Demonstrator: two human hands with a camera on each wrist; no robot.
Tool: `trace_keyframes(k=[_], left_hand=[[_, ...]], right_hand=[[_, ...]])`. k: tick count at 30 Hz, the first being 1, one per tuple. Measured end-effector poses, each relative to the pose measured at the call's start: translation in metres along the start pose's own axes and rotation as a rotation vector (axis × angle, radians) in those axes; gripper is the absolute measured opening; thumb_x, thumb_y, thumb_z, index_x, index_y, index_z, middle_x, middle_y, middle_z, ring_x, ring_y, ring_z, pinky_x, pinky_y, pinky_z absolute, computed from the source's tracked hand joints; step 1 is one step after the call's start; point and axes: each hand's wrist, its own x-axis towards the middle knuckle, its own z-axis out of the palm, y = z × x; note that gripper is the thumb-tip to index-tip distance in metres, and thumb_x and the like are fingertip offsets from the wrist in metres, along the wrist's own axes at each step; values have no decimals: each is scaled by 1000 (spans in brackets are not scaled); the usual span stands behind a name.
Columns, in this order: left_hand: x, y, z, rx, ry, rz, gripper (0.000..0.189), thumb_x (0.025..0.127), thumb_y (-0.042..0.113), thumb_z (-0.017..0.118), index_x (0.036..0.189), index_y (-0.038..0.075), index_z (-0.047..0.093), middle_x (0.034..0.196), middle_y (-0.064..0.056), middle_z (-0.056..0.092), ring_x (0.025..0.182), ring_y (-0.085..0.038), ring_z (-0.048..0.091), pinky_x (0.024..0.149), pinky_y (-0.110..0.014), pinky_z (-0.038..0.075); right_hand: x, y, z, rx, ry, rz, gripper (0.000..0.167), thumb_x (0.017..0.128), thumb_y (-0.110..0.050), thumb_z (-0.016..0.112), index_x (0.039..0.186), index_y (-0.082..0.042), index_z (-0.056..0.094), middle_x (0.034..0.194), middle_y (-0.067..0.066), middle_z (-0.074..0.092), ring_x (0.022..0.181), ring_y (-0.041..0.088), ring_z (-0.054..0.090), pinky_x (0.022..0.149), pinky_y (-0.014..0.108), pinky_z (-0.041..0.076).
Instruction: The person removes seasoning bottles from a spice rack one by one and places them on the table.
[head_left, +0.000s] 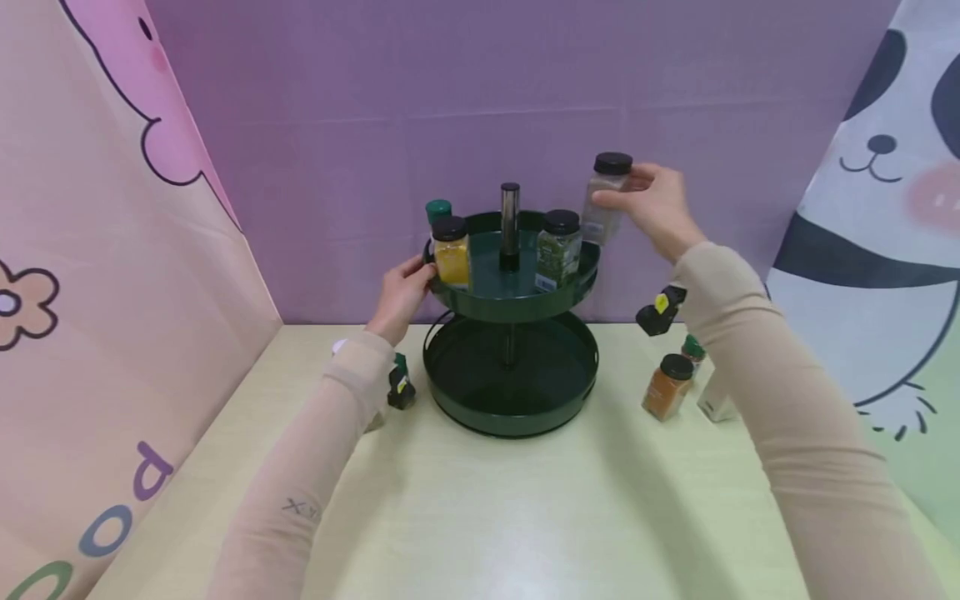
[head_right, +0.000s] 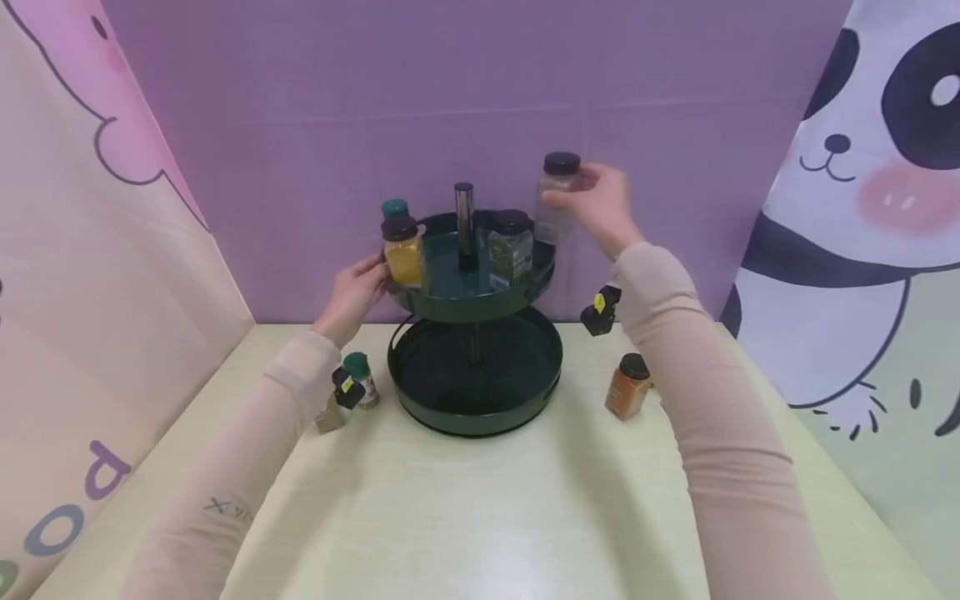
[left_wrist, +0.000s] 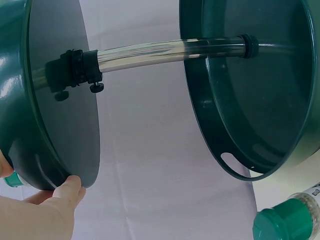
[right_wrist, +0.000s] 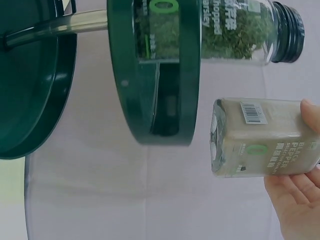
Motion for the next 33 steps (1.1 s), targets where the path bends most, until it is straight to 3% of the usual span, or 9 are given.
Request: trace_keyframes(k=[10, 23, 33], left_hand=[[0, 0, 0, 5, -13, 8, 42, 93, 17, 48, 134, 9, 47, 135, -8, 49, 118, -16, 47, 102, -30, 40], [0, -1, 1, 3, -11, 8, 42, 93, 17, 47, 134, 9, 46, 135, -8, 49, 117, -15, 48, 102, -28, 39], [1, -2, 1, -12, 1, 8, 43, 92, 17, 48, 134, 7, 47, 135, -8, 49, 117, -14, 47, 102, -27, 39]], right_hand=[[-4, 12, -16, 2, 55, 11, 67, 72, -34, 76, 130, -13, 51, 98, -13, 59, 104, 10, 51, 108, 41, 29], [-19, 25, -28, -95, 58, -3, 72, 72, -40, 75, 133, -14, 47, 125, 4, 57, 112, 17, 49, 108, 46, 29], [-31, 37, -35, -189, 30, -30, 73, 72, -47, 73, 132, -13, 48, 126, 8, 56, 110, 18, 51, 104, 46, 35]])
